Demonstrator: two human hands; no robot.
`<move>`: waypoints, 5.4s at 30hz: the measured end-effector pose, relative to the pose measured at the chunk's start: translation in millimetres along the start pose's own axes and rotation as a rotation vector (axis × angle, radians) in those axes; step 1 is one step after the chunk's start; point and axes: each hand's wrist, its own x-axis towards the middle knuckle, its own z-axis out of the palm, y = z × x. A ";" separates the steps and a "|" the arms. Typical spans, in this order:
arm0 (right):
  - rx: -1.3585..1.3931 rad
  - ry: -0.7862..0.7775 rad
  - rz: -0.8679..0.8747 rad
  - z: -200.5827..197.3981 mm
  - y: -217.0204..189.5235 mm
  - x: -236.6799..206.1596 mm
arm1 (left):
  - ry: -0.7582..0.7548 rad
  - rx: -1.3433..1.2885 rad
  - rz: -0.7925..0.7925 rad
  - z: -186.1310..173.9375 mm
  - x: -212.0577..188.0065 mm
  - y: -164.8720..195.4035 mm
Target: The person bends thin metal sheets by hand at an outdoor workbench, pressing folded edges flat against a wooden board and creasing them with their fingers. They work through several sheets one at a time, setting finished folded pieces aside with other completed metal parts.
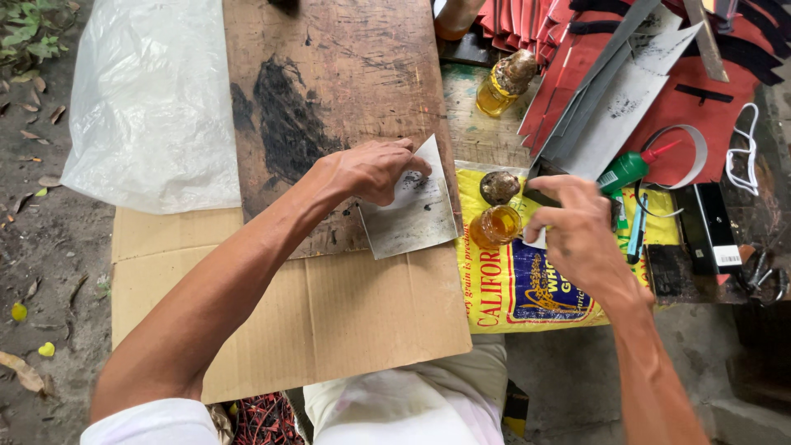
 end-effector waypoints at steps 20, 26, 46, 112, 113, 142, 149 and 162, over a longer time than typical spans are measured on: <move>1.396 -0.269 0.813 126.5 -69.7 19.0 | 0.041 -0.073 0.003 -4.6 -7.7 1.2; 1.423 -0.289 0.774 121.0 -80.0 19.8 | 0.079 -0.087 0.064 2.0 -3.7 -12.1; 0.307 -0.365 0.289 135.2 -158.9 23.3 | -0.021 -0.097 -0.051 0.8 -0.2 -10.4; -0.078 -0.396 0.339 141.3 -142.1 31.1 | 0.080 -0.075 0.037 4.6 3.1 -6.3; -0.052 -0.425 0.342 143.1 -148.4 30.2 | 0.071 -0.080 0.023 6.0 3.2 -7.5; -0.195 -0.391 0.412 129.4 -104.2 13.8 | 0.044 -0.069 -0.024 6.2 4.9 -4.7; -0.210 -0.339 0.546 125.8 -75.0 34.6 | 0.107 -0.024 0.047 6.7 5.1 -5.3; -0.211 -0.343 0.488 122.1 -87.6 -42.7 | 0.047 -0.036 -0.025 6.0 -0.8 -0.1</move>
